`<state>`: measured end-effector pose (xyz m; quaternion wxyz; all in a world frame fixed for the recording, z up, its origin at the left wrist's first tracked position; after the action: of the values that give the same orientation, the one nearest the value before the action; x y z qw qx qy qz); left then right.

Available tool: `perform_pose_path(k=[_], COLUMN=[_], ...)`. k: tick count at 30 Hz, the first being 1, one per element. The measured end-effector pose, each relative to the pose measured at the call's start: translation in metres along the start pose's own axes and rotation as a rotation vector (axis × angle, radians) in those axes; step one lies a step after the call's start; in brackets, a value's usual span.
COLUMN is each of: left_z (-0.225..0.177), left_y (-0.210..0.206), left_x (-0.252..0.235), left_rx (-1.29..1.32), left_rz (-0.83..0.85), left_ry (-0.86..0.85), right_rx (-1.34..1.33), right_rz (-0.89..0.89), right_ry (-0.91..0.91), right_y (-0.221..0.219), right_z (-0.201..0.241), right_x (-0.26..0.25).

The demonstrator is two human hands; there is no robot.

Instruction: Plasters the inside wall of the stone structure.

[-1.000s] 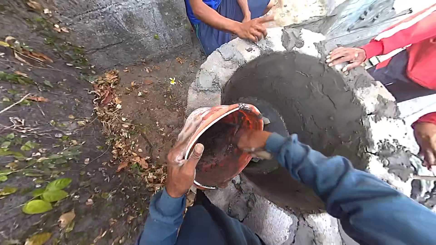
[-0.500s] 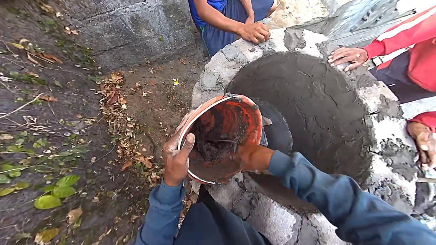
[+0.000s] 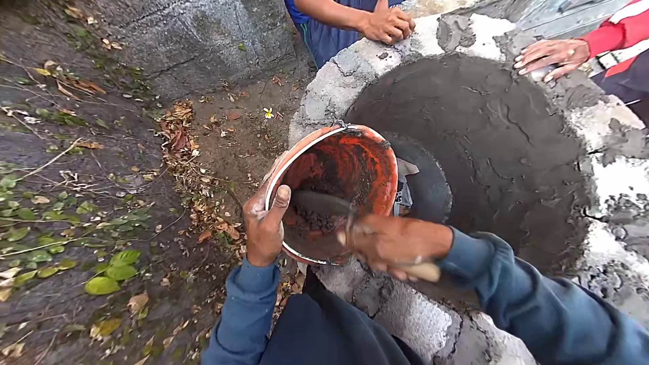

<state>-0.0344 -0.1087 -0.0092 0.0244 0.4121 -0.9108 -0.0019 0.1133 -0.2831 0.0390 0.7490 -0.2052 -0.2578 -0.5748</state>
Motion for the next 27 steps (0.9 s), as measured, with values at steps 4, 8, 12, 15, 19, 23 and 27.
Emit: perform_pose_path(k=[4, 8, 12, 15, 19, 23, 27], left_z=[-0.005, -0.009, -0.006, -0.008, -0.008, -0.007, -0.005], left_y=[-0.012, -0.019, -0.014, -0.022, -0.035, -0.037, -0.029], left_x=[0.001, 0.005, 0.007, 0.01, 0.017, 0.014, 0.009], left_rx=[-0.007, -0.034, -0.028, -0.037, -0.047, -0.031, 0.018], left_rz=[0.027, 0.019, 0.0, 0.001, 0.028, 0.05, 0.016], left_ry=[-0.035, -0.051, -0.048, -0.049, -0.053, -0.056, -0.019], right_rx=[0.286, 0.613, 0.768, 0.786, 0.697, 0.64, 0.589], right_rz=[0.051, -0.023, -0.346, -0.528, -0.578, -0.472, -0.347], right_ry=[-0.153, -0.139, -0.084, -0.163, -0.224, -0.158, -0.081], right_y=[0.012, 0.025, 0.034, 0.045, 0.04, 0.028, 0.02], right_z=[-0.025, -0.017, -0.028, -0.046, -0.055, -0.051, -0.052], right_x=[-0.017, -0.018, 0.011, 0.002, -0.023, -0.045, -0.063])
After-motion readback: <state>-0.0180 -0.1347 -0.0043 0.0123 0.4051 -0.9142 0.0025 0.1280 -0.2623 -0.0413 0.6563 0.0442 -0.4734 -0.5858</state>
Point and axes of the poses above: each hand's wrist, its own x-axis away from the middle knuckle, its own y-axis out of the back of the hand, z = x × y, the point moved 1 cm from there along -x, towards the middle knuckle, and after that the axes turned 13 degrees about y, right-handed, at the moved point
